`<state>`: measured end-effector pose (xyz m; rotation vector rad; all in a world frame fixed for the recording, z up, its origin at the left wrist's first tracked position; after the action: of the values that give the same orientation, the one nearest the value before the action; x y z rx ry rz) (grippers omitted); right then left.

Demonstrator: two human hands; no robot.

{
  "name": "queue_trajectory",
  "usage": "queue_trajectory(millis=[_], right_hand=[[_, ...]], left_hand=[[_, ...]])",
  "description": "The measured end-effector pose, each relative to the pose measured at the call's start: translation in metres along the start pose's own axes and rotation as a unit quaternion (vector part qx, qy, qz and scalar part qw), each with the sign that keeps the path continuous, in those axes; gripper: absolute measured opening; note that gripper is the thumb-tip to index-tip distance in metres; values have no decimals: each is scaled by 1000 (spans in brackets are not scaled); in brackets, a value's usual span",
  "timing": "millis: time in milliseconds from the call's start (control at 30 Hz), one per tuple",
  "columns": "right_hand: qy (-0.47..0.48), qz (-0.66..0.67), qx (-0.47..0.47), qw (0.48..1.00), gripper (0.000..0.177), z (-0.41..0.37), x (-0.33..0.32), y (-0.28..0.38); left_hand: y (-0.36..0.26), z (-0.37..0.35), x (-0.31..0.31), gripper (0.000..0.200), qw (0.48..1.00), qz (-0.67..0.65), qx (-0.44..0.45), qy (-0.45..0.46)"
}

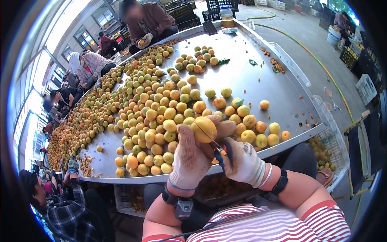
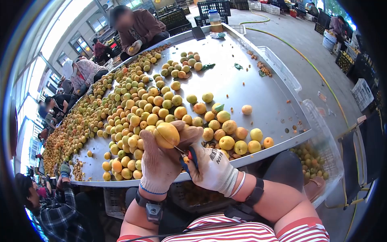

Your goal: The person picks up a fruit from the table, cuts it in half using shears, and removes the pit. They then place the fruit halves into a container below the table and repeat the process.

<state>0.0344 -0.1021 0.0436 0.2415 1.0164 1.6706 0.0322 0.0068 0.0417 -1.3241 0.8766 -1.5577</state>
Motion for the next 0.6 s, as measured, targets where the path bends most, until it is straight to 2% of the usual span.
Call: queue_trajectory(millis=[67, 100, 133, 167, 200, 267, 333, 400, 433, 500, 567, 600], right_hand=[[1, 22, 21, 1000, 15, 1, 0, -7], [2, 43, 41, 998, 14, 2, -1, -12], [2, 42, 41, 998, 14, 4, -3, -11], [9, 52, 26, 998, 22, 7, -5, -5], [16, 63, 10, 998, 29, 9, -6, -1], [13, 54, 1, 998, 29, 9, -7, 2], [9, 44, -5, 999, 28, 8, -7, 4], [9, 14, 29, 999, 14, 7, -5, -2], [9, 14, 29, 999, 14, 7, -4, -3], [-23, 30, -3, 999, 15, 8, -9, 1], [-8, 36, 9, 999, 21, 11, -11, 1], [8, 42, 21, 999, 28, 11, -10, -1]], left_hand=[[11, 2, 7, 73, 992, -96, -73, 22], [9, 3, 8, 73, 992, -97, -72, 23], [4, 5, -3, 68, 998, 10, -63, -26], [-1, 4, -14, 64, 989, 117, -52, -75], [-2, 3, -15, 64, 989, 117, -51, -76], [-22, -1, -8, 61, 983, 170, 61, -42], [-18, -1, -9, 61, 985, 159, 58, -42], [1, -1, -6, 63, 1000, 20, -12, -14], [16, -1, -7, 65, 998, -30, -36, -38], [27, 0, -17, 69, 996, -28, -61, -62], [27, -2, -20, 73, 992, -26, -86, -86], [1, -1, -10, 64, 992, 90, -49, -70]])
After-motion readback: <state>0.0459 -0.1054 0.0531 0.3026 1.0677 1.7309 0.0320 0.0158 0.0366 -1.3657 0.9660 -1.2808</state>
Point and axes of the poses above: each hand's wrist, its own z-axis towards the middle knuckle, its own x-axis out of the palm, y = z × x, the point moved 10 cm from there along z, towards the middle knuckle, and after that the axes turned 14 degrees about z, right-handed, at the moved point
